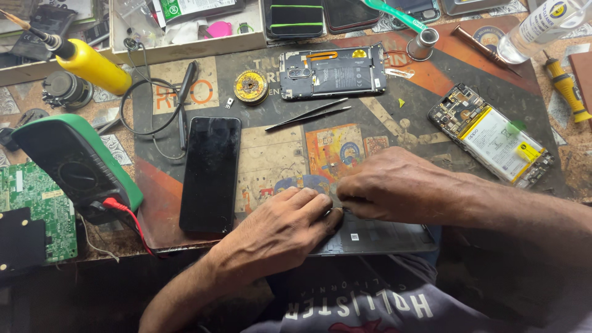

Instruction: The person cleans a components and reassembles the internal parts of a mobile phone by hand, then powers it on.

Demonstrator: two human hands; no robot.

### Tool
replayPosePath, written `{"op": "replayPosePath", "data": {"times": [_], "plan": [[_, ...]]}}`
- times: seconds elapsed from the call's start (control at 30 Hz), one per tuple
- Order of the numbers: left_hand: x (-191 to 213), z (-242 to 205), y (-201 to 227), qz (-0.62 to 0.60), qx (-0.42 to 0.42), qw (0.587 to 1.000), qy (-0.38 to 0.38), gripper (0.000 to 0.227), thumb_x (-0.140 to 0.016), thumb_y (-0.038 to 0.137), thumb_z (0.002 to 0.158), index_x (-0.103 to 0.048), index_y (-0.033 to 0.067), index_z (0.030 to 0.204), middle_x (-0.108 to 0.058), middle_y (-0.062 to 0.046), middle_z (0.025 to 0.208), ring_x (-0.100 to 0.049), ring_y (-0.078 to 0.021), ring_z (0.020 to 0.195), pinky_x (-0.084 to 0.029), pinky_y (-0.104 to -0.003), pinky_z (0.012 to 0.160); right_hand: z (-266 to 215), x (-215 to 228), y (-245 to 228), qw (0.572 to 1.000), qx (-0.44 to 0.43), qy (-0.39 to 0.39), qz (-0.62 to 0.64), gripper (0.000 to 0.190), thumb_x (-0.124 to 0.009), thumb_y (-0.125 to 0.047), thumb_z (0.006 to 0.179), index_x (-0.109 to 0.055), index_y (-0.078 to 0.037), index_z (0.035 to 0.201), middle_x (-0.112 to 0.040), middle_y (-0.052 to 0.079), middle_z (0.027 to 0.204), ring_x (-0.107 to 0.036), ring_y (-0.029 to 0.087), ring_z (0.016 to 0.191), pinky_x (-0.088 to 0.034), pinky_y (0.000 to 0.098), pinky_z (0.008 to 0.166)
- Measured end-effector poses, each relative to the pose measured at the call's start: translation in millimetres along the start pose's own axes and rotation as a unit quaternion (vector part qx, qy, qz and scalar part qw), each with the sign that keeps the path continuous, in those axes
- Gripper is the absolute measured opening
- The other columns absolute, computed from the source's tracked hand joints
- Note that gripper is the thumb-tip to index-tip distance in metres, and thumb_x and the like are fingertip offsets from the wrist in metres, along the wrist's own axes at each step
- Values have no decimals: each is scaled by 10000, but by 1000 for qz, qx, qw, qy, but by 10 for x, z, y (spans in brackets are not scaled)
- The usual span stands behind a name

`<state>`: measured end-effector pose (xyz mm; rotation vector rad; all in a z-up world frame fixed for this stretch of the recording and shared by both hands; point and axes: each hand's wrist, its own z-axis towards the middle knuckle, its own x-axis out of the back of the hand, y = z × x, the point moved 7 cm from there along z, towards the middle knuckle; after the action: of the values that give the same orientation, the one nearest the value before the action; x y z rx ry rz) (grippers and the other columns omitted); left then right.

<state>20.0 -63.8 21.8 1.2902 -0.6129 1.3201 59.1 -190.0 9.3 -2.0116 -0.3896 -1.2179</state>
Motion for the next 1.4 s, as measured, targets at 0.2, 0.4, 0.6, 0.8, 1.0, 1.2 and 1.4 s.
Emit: {"op": "replayPosePath", "data": {"times": [0.2,0.4,0.6,0.8,1.0,1.2,1.4], "plan": [[12,2,-1,-4,4,1000,-5,328,-579,121,923,-679,-37,1193,-594,-115,1003,-620,-249,999,-525,-372,856,-108,-16,173,976,-129,22,176,197,-724,-237,793,-706,-88,922,-718,118,685,-728,290,665,-545,428,634],[-1,-2,0,1,9,1000,-6,328,-590,121,917,-680,-38,1190,-603,-117,1024,-627,-248,1006,-530,-374,860,-208,-6,239,968,-120,129,180,193,-727,-230,846,-729,-54,923,-745,130,753,-733,263,684,-555,401,606],[22,-12,7,5,12,1000,-11,331,-596,131,929,-678,-40,1201,-604,-116,1019,-626,-244,993,-527,-377,842,-320,-12,302,947,-117,137,266,172,-748,-225,834,-778,-87,933,-800,20,748,-732,91,619,-592,309,543],[27,-2,-3,1,5,1000,-7,348,-588,129,922,-676,-34,1217,-605,-112,1041,-622,-243,1011,-522,-372,849,-283,-147,302,938,-116,130,301,172,-778,-209,813,-766,-42,852,-762,58,661,-687,112,572,-548,326,522],[22,-3,-4,3,12,1000,-15,343,-591,133,925,-676,-35,1211,-605,-112,1039,-620,-245,1016,-521,-374,856,-265,-133,267,944,-83,135,289,169,-784,-200,812,-753,-36,837,-744,78,669,-696,139,565,-546,340,541],[2,-20,4,7,2,1000,0,334,-595,138,926,-689,-34,1196,-624,-112,1059,-639,-244,1020,-528,-369,865,-243,-162,274,951,-115,118,263,174,-781,-211,804,-759,-39,816,-735,78,654,-685,141,547,-536,349,530],[-61,-45,-33,0,1,1000,2,314,-599,135,945,-698,-14,1204,-637,-111,1063,-647,-242,1030,-537,-377,889,-264,-176,295,936,-153,110,298,164,-773,-222,799,-771,-71,863,-765,47,639,-719,90,575,-571,310,532]]}}
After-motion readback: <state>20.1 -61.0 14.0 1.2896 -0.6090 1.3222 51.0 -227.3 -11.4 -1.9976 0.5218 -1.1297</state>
